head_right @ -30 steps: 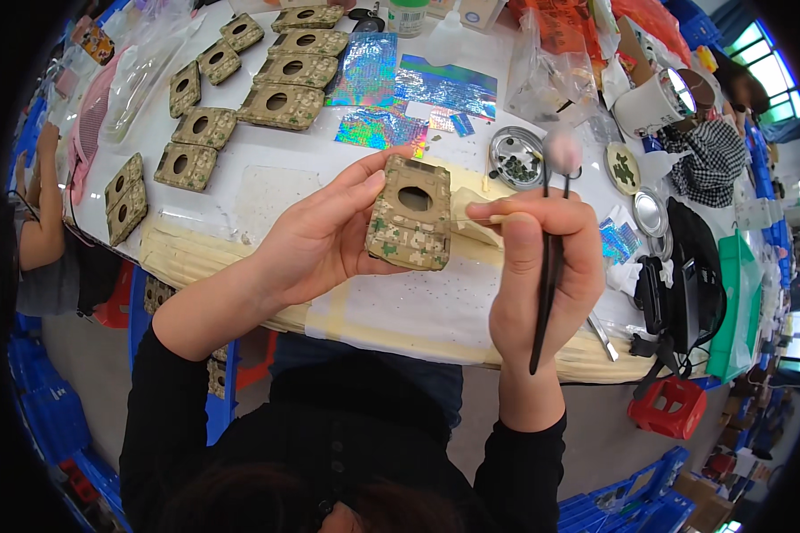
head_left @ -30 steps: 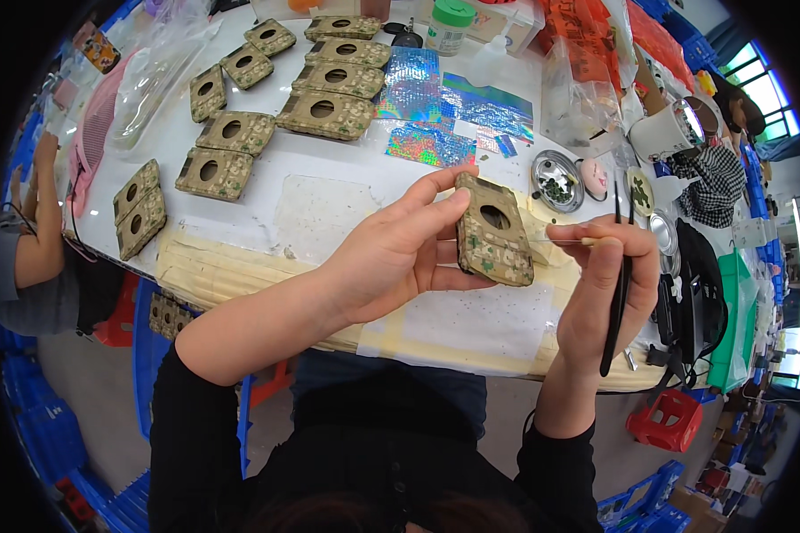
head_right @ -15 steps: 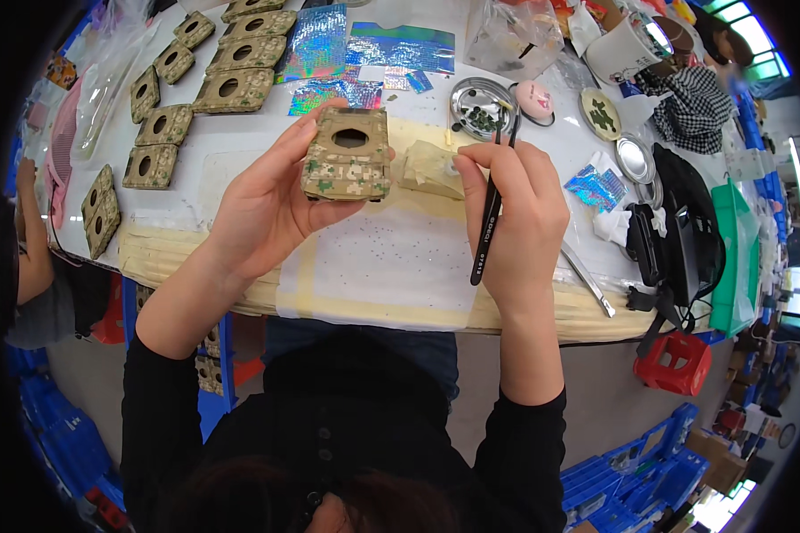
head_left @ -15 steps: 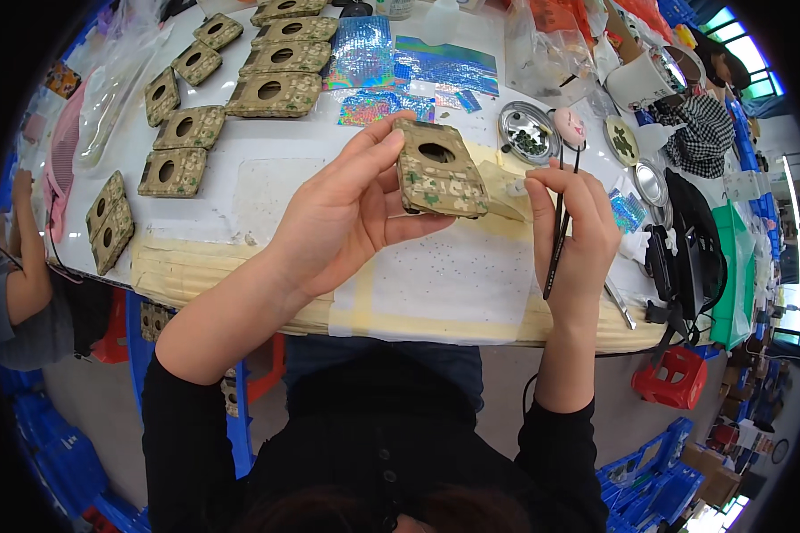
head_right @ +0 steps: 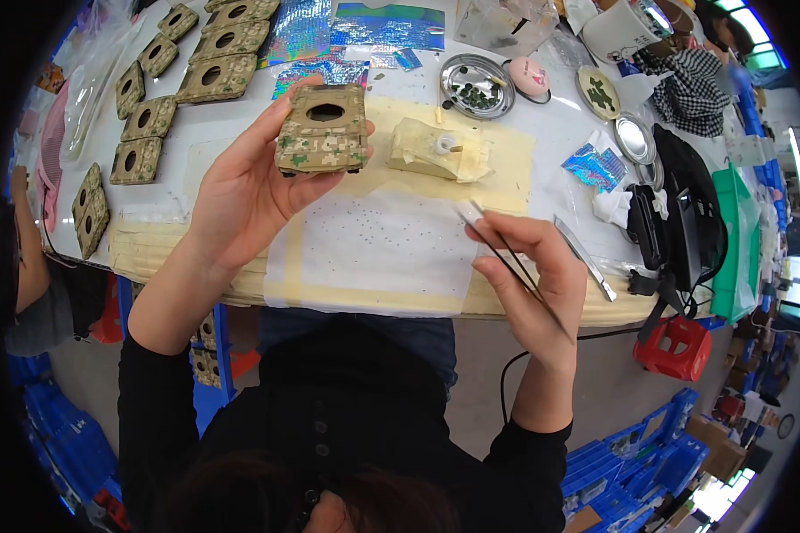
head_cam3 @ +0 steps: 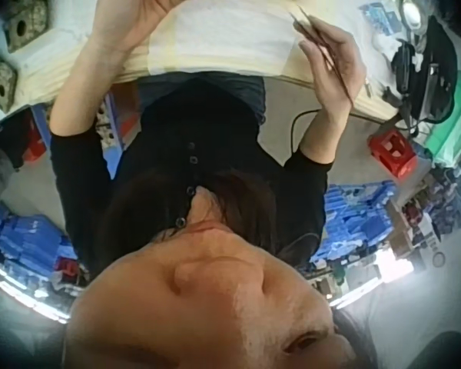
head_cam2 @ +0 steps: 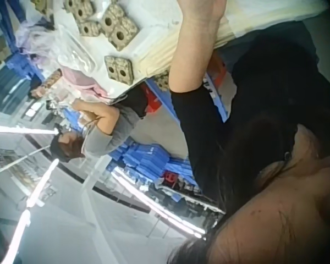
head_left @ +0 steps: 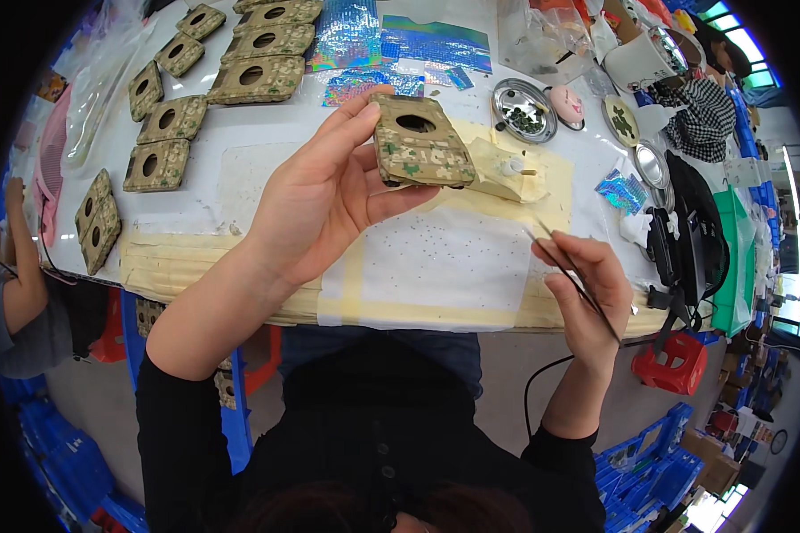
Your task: Applying detailed paint/dabs and organizing toy tank hulls at a factory workbench.
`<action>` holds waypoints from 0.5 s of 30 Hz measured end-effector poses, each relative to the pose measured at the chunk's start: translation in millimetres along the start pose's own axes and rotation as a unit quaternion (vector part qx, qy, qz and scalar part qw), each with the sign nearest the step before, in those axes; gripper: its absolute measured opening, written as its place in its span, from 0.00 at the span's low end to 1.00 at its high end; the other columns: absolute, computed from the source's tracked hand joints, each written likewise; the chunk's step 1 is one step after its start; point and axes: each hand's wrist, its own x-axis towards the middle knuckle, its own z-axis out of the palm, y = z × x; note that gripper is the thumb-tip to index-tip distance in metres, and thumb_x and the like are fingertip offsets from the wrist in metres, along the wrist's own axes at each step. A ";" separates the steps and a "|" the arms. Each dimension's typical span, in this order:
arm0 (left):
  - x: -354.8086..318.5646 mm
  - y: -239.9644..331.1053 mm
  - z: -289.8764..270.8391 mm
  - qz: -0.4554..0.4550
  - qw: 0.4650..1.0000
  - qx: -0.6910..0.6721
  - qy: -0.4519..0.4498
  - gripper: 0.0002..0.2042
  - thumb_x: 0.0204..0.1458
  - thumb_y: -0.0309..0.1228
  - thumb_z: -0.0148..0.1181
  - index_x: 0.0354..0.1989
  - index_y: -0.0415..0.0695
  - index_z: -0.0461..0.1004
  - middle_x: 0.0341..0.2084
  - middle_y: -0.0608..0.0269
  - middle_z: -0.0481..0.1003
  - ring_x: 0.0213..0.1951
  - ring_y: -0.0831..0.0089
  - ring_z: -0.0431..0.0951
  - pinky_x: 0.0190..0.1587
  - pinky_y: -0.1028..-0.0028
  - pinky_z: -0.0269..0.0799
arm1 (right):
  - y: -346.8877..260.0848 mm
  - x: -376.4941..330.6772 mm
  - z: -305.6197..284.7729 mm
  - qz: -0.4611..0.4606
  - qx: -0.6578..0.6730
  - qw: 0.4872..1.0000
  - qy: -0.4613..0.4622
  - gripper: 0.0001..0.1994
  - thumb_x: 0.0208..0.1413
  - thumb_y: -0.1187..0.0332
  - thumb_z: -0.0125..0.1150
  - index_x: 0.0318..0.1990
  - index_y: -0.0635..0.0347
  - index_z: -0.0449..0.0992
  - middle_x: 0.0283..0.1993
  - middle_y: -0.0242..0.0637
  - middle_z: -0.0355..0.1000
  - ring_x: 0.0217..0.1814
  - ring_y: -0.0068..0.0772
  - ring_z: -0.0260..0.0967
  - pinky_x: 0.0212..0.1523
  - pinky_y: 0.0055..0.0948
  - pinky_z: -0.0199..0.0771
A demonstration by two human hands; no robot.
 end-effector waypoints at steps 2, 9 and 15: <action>0.1 -0.4 -0.7 -0.001 1.000 -0.005 0.001 0.21 0.64 0.39 0.34 0.64 0.46 0.51 0.55 0.45 0.65 0.53 0.60 0.72 0.51 0.69 0.75 | 3.9 -1.2 0.3 0.001 0.029 0.999 -0.029 0.12 0.50 0.78 0.63 0.42 0.71 0.72 0.38 0.43 0.76 0.45 0.29 0.73 0.46 0.24 0.69; 1.8 -1.5 -3.0 -0.004 1.000 -0.011 0.004 0.22 0.64 0.39 0.35 0.64 0.45 0.51 0.54 0.45 0.66 0.53 0.60 0.72 0.50 0.69 0.76 | 16.3 0.9 24.3 0.012 0.058 0.998 -0.019 0.06 0.52 0.75 0.61 0.37 0.68 0.75 0.33 0.37 0.76 0.33 0.23 0.70 0.37 0.19 0.69; 2.2 -1.7 -1.5 0.000 1.000 -0.013 0.003 0.22 0.64 0.39 0.35 0.64 0.44 0.51 0.54 0.45 0.66 0.54 0.59 0.71 0.51 0.69 0.75 | 18.6 0.1 28.5 -0.001 0.001 0.999 -0.036 0.06 0.58 0.73 0.56 0.37 0.69 0.70 0.35 0.42 0.75 0.36 0.23 0.71 0.37 0.19 0.68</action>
